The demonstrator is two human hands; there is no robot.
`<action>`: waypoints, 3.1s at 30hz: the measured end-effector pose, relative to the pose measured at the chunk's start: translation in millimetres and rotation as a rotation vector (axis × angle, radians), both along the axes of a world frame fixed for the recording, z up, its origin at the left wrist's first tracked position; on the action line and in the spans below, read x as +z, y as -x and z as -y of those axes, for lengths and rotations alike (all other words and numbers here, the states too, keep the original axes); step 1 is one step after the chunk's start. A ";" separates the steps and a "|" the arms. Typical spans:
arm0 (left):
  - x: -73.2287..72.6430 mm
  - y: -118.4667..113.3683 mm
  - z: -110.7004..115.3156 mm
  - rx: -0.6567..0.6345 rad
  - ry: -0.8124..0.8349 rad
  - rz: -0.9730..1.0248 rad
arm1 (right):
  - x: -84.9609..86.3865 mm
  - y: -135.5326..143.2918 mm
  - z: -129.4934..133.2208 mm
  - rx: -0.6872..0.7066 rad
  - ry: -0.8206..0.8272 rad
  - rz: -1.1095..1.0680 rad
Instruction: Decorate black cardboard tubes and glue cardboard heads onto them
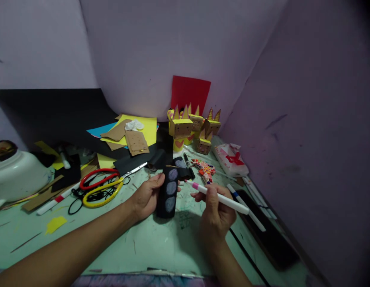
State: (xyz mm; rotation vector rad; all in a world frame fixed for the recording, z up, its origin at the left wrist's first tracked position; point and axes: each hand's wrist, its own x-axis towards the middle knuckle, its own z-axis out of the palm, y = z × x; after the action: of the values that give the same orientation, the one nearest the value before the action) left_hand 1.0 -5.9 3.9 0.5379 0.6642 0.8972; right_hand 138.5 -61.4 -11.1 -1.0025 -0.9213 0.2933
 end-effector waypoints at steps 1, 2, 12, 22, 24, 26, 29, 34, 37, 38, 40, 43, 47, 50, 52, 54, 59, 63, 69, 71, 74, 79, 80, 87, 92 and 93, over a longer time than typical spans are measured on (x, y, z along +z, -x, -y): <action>-0.1 0.2 0.4 -0.004 -0.007 -0.003 | 0.1 -0.6 -0.9 -0.024 0.001 -0.002; -0.1 0.3 0.7 -0.004 -0.012 -0.006 | 0.2 -0.9 -1.6 -0.040 0.004 0.006; -1.1 -3.1 3.7 -0.024 -0.091 -0.033 | -13.2 -0.3 -7.6 -0.002 -0.036 0.286; -2.0 -3.3 4.9 -0.013 -0.128 -0.013 | -8.7 -1.8 -3.8 0.064 -0.011 0.379; -2.1 -3.0 5.3 -0.025 -0.141 -0.005 | -7.4 -1.6 -2.6 0.070 -0.023 0.393; -2.2 -2.8 5.6 -0.029 -0.132 -0.017 | -7.6 -1.8 -2.5 0.048 -0.038 0.384; -2.1 -2.9 5.2 -0.006 -0.108 -0.043 | -7.5 -2.3 -2.9 0.036 -0.034 0.368; -3.9 -3.8 3.2 -0.042 -0.146 -0.002 | -3.0 -2.1 -2.8 0.055 -0.041 0.430; -4.1 -3.6 3.8 -0.048 -0.135 -0.006 | -3.4 -2.0 -3.6 0.028 -0.051 0.408; -3.7 -3.6 4.3 -0.041 -0.129 -0.008 | -4.0 -2.0 -3.8 0.026 -0.049 0.397; -2.4 -3.6 5.5 -0.022 -0.125 -0.009 | -5.2 -2.1 -3.6 0.051 -0.035 0.393; -1.0 -3.4 6.1 -0.007 -0.121 -0.014 | -5.4 -2.3 -2.6 0.075 -0.037 0.422; -2.4 -2.7 5.1 -0.043 -0.125 -0.018 | -6.0 -2.4 -3.0 0.041 -0.044 0.398; -3.3 -2.5 4.8 -0.050 -0.144 -0.002 | -5.9 -2.6 -3.6 0.083 -0.030 0.389; -3.5 -2.6 4.9 -0.047 -0.149 -0.005 | -4.0 -2.9 -3.1 0.092 -0.039 0.404; -3.9 -2.6 5.1 -0.048 -0.156 -0.007 | -1.2 -3.2 -2.3 0.084 -0.060 0.431; -4.7 -2.5 4.6 -0.050 -0.139 -0.010 | -1.2 -3.3 -2.4 0.063 -0.050 0.421; -3.5 -2.9 4.3 -0.036 -0.148 -0.017 | -4.7 -3.4 -2.9 0.131 -0.041 0.401; -1.4 -3.6 5.3 -0.039 -0.126 -0.012 | -5.5 -3.6 -2.5 0.097 -0.042 0.389; -0.8 -3.8 5.0 -0.017 -0.099 -0.001 | -5.6 -3.2 -2.5 0.134 -0.028 0.383; -0.7 -3.6 3.5 0.017 -0.047 0.015 | -3.5 -2.2 -2.8 0.117 -0.031 0.343; -0.7 -2.5 1.6 -0.004 0.000 -0.017 | 0.7 -1.3 -4.1 -0.001 -0.038 0.157; -0.3 -2.5 1.6 -0.004 0.000 -0.020 | 0.6 -1.5 -4.2 -0.003 -0.025 0.159; 2.9 -3.6 3.1 0.032 0.029 0.005 | -6.4 -3.8 -4.9 0.098 0.004 0.279; 1.3 -3.8 3.1 0.033 0.008 0.035 | -8.5 -3.8 -4.9 0.154 -0.005 0.309; 0.7 -3.7 3.1 0.038 0.005 0.041 | -8.4 -3.6 -4.4 0.164 -0.006 0.317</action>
State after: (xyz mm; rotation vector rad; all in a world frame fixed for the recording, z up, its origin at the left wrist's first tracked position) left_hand 4.7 -9.0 4.7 0.5030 0.6409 0.9398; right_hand 142.1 -57.0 -19.5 -0.9854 -1.2955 0.2721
